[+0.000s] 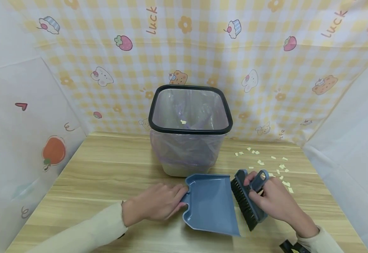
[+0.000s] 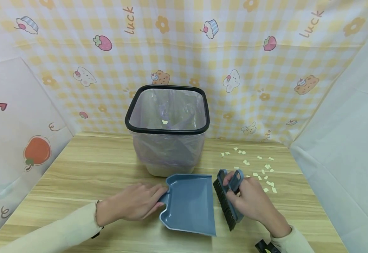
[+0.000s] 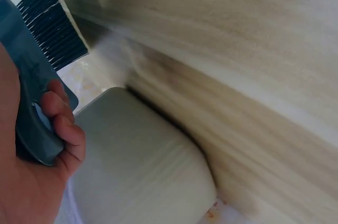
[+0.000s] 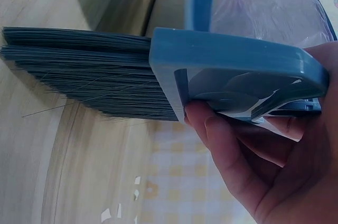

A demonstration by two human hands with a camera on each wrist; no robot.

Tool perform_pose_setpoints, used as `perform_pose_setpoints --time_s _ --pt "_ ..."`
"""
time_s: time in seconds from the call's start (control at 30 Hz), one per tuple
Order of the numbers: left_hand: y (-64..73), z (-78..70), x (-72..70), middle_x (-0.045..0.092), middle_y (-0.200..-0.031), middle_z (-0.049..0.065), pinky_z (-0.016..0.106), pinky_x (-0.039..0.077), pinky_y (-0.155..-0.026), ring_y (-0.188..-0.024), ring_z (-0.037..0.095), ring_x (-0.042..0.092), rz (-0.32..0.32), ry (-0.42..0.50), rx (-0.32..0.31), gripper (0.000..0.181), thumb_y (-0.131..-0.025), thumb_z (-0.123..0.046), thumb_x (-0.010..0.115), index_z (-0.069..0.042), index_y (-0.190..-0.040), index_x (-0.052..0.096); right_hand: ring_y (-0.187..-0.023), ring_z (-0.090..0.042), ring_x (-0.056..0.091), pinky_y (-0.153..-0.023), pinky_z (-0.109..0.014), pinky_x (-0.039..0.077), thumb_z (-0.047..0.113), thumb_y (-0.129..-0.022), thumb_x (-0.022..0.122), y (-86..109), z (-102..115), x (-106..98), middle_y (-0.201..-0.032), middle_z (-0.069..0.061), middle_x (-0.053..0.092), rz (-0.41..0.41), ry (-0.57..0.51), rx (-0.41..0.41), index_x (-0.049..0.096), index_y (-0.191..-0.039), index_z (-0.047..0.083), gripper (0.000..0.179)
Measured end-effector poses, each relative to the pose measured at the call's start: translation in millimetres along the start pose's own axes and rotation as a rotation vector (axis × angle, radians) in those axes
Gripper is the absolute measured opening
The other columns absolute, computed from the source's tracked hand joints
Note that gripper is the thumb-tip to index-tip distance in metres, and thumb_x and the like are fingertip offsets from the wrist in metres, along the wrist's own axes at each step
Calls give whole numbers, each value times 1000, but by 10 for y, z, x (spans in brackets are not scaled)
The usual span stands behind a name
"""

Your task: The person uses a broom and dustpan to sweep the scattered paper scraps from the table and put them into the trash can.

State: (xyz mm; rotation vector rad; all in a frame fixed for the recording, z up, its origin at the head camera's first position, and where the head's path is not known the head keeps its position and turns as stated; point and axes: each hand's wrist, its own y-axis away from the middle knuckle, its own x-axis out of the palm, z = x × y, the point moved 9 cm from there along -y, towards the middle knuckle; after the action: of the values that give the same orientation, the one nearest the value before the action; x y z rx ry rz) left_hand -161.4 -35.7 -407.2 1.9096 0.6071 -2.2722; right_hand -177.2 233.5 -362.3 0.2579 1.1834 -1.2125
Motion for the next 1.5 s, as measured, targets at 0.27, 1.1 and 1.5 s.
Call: perform_pose_setpoints --time_s 0.27,1.1,1.5 --pt "-31 89 237 68 -106 5 28 58 -70 -82 15 69 110 47 -71 33 -118 -26 53 1 -134 59 -66 3 50 -55 -24 43 -7 -82 74 5 -9 -3 -100 7 73 4 -22 17 71 -102 18 33" --pt "-181 149 592 68 -105 5 29 58 -75 -85 13 68 282 179 -135 34 -119 -29 50 -1 -135 60 -60 3 45 -53 -25 42 -8 -85 73 -12 -20 13 -102 5 74 38 -45 50 73 -103 16 30" --pt "-205 169 623 72 -115 9 31 61 -78 -89 16 73 290 203 -147 40 -119 -33 49 0 -138 60 -56 3 43 -50 -24 41 -8 -86 73 -12 -30 24 -101 6 73 57 -63 64 73 -104 16 30"
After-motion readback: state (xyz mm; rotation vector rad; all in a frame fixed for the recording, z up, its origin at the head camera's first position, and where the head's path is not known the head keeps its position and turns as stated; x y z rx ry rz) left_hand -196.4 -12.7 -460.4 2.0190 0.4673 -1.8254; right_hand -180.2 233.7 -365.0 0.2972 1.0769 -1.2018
